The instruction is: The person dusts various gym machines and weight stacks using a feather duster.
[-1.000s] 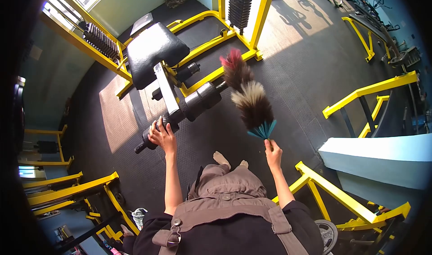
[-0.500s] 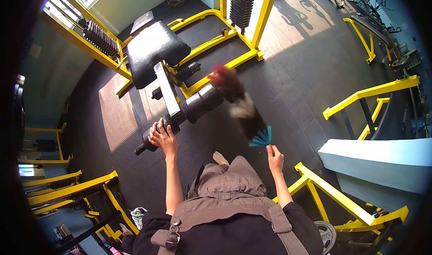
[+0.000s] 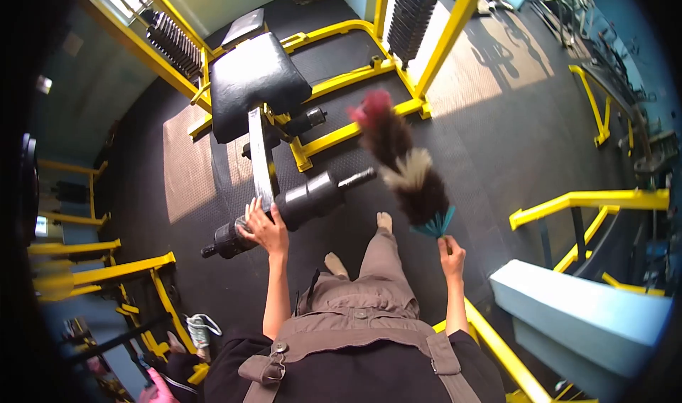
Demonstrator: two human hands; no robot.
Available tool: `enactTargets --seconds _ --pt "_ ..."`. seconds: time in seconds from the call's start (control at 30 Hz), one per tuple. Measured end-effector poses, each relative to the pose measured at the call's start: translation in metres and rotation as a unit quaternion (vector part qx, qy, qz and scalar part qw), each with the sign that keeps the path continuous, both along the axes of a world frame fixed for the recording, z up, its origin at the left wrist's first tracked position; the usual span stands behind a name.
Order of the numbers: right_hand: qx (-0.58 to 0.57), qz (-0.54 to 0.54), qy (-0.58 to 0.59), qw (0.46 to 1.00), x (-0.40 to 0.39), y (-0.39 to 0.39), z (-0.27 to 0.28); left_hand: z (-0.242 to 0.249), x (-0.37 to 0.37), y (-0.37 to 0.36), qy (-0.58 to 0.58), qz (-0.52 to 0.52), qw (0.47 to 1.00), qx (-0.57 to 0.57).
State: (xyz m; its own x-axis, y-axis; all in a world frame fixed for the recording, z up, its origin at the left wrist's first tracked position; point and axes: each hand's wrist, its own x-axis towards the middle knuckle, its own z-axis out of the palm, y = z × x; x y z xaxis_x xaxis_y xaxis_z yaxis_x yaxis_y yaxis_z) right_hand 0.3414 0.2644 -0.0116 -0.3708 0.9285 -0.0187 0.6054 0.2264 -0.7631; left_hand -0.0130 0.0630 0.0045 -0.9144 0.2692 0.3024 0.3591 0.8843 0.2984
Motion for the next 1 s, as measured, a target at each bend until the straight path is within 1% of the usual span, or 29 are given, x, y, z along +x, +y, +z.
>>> enactTargets --seconds 0.07,0.1,0.13,0.17,0.2,0.23,0.27,0.33,0.4,0.47,0.5,0.53,0.57,0.6,0.67,0.7,0.73,0.8,0.9,0.93,0.97,1.0 --pt "-0.017 0.098 -0.022 0.995 -0.001 0.041 -0.003 -0.004 -0.002 0.005 0.032 0.022 0.999 -0.015" --pt "0.02 0.146 -0.018 0.989 -0.009 0.061 0.004 -0.003 -0.002 0.005 0.026 0.022 0.999 -0.005" --pt "0.022 0.164 -0.016 0.986 -0.015 0.082 0.004 -0.002 -0.003 0.006 0.022 0.022 1.0 0.004" --pt "0.0 0.164 -0.03 0.986 -0.02 0.103 0.003 0.0 -0.005 0.007 0.024 0.04 0.999 0.006" --pt "-0.021 0.166 -0.045 0.985 -0.028 0.123 0.004 0.002 -0.005 0.007 0.009 0.032 0.999 0.004" --pt "0.0 0.16 -0.03 0.987 -0.045 0.14 0.01 0.003 -0.005 0.008 -0.007 0.026 1.0 0.004" --pt "0.003 0.181 -0.031 0.983 -0.062 0.158 0.013 0.005 -0.004 0.008 -0.007 0.046 0.999 0.007" --pt "0.02 0.19 -0.04 0.981 -0.101 0.189 0.018 0.009 -0.004 0.008 -0.02 0.033 0.999 0.012" --pt "0.009 0.239 -0.042 0.97 -0.147 0.202 0.034 0.014 -0.004 0.006 -0.018 0.036 0.999 0.016" --pt "0.002 0.368 -0.044 0.929 -0.2 0.193 0.062 0.022 -0.005 0.0 -0.012 0.051 0.997 0.052" --pt "0.005 0.377 -0.043 0.925 -0.22 0.189 0.069 0.024 -0.008 -0.008 -0.015 0.057 0.995 0.078" --pt "0.019 0.44 -0.078 0.895 -0.238 0.182 0.075 0.027 -0.012 -0.019 -0.018 0.061 0.993 0.104" --pt "0.033 0.497 -0.113 0.86 -0.253 0.176 0.078 0.032 -0.014 -0.033 -0.023 0.08 0.991 0.103" --pt "0.035 0.501 -0.112 0.858 -0.265 0.171 0.076 0.032 -0.018 -0.051 -0.017 0.097 0.991 0.086" --pt "0.062 0.493 -0.171 0.851 -0.285 0.164 0.067 0.028 -0.03 -0.095 0.002 0.122 0.992 0.024" --pt "0.078 0.452 -0.216 0.862 -0.293 0.158 0.065 0.031 -0.035 -0.114 0.0 0.126 0.992 0.019" --pt "0.12 0.424 -0.188 0.878 -0.299 0.149 0.066 0.033 -0.041 -0.133 -0.005 0.123 0.992 0.004" --pt "0.148 0.393 -0.196 0.886 -0.309 0.133 0.082 0.036 -0.054 -0.165 0.01 0.065 0.998 -0.017" --pt "0.165 0.38 -0.22 0.883 -0.308 0.105 0.103 0.028 -0.065 -0.189 -0.078 -0.045 0.996 -0.011" --pt "0.176 0.384 -0.217 0.88 -0.305 0.092 0.109 0.023 -0.068 -0.195 -0.074 -0.065 0.995 -0.001" --pt "0.226 0.387 -0.23 0.864 -0.302 0.078 0.115 0.026 -0.07 -0.2 -0.073 -0.083 0.994 -0.006" --pt "0.225 0.381 -0.227 0.868 -0.305 0.062 0.122 0.027 -0.073 -0.206 -0.078 -0.111 0.991 -0.013"
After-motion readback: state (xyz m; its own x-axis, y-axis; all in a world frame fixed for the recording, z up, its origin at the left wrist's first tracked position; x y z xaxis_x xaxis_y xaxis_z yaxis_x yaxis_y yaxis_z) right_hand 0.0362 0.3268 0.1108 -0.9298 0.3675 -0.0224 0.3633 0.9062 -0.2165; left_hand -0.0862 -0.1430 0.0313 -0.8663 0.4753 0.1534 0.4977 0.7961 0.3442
